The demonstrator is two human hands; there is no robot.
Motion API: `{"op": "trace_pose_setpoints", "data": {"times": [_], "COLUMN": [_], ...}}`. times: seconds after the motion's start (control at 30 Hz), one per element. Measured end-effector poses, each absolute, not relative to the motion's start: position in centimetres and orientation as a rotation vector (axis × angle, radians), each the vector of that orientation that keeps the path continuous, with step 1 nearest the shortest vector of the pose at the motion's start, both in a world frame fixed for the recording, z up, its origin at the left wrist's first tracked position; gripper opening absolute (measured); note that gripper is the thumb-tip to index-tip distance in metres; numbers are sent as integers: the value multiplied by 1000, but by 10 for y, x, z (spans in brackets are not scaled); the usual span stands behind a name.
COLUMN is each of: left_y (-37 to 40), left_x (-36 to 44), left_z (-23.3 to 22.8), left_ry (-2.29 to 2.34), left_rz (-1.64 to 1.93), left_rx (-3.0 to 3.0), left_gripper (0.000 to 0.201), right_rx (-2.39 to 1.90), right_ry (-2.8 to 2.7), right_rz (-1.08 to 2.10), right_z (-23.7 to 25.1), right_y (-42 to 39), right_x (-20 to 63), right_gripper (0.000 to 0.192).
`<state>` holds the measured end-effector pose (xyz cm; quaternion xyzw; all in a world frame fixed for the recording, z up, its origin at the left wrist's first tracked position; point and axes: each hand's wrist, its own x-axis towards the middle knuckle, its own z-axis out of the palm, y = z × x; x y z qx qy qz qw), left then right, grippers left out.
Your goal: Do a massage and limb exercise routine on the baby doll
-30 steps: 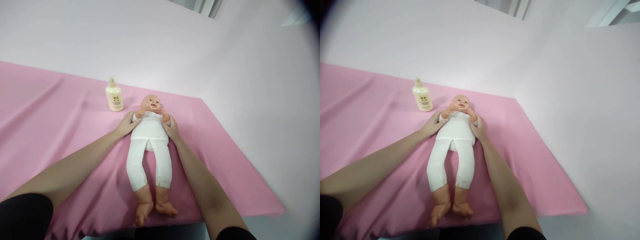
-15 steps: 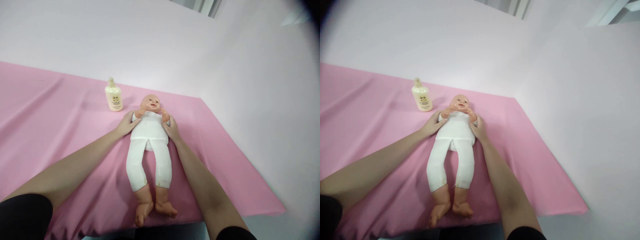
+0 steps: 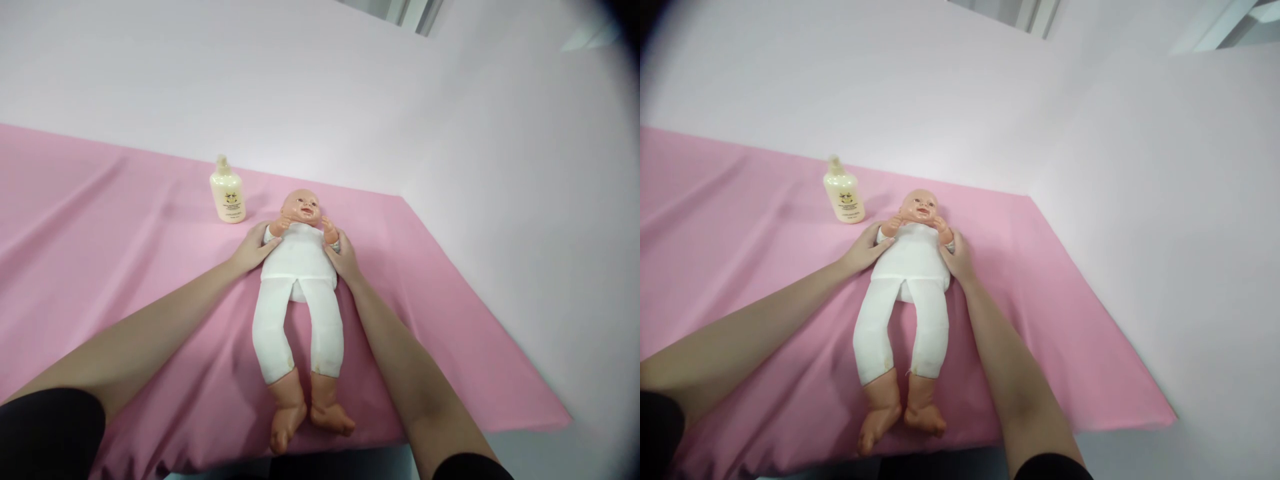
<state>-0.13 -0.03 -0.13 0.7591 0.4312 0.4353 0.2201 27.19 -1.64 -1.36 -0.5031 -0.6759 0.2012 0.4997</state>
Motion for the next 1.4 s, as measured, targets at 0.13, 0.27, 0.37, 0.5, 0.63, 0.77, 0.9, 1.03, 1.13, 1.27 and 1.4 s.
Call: {"op": "trace_pose_setpoints", "data": {"times": [0.13, 0.27, 0.37, 0.5, 0.63, 0.77, 0.9, 1.03, 1.13, 1.27, 1.4], "left_y": [0, 0, 2, 5, 5, 3, 2, 4, 5, 5, 3], "left_x": [-2, -2, -3, -5, -6, -6, -5, -4, -5, -4, -2], "left_z": [-2, -1, -1, -4, -5, -2, 1, -1, -3, -5, -3], "left_ry": [1189, 1201, 1178, 1137, 1140, 1130, 1109, 1111, 1117, 1111, 1072], "left_rz": [1198, 1191, 1174, 1137, 1131, 1108, 1076, 1051, 1039, 1092, 1210], "left_rx": [2109, 2160, 2223, 2283, 2267, 2287, 2319, 2330, 2336, 2308, 2203], "left_gripper": [53, 55, 53, 57, 60, 60, 64, 70, 72, 67, 60], "right_rx": [-1202, -1187, -1191, -1191, -1183, -1199, -1155, -1150, -1158, -1178, -1179], "right_ry": [-1633, -1633, -1673, -1768, -1794, -1797, -1861, -1885, -1889, -1814, -1685], "right_rz": [498, 494, 469, 360, 346, 350, 313, 299, 301, 346, 474], "right_z": [-14, -15, -14, -14, -15, -16, -12, -9, -11, -16, -17], "right_y": [-16, -15, -15, -14, -13, -13, -14, -15, -14, -12, -13], "right_x": [271, 271, 272, 274, 275, 275, 274, 273, 273, 275, 275], "right_gripper": [45, 44, 43, 42, 46, 48, 46, 44, 44, 45, 43]}}
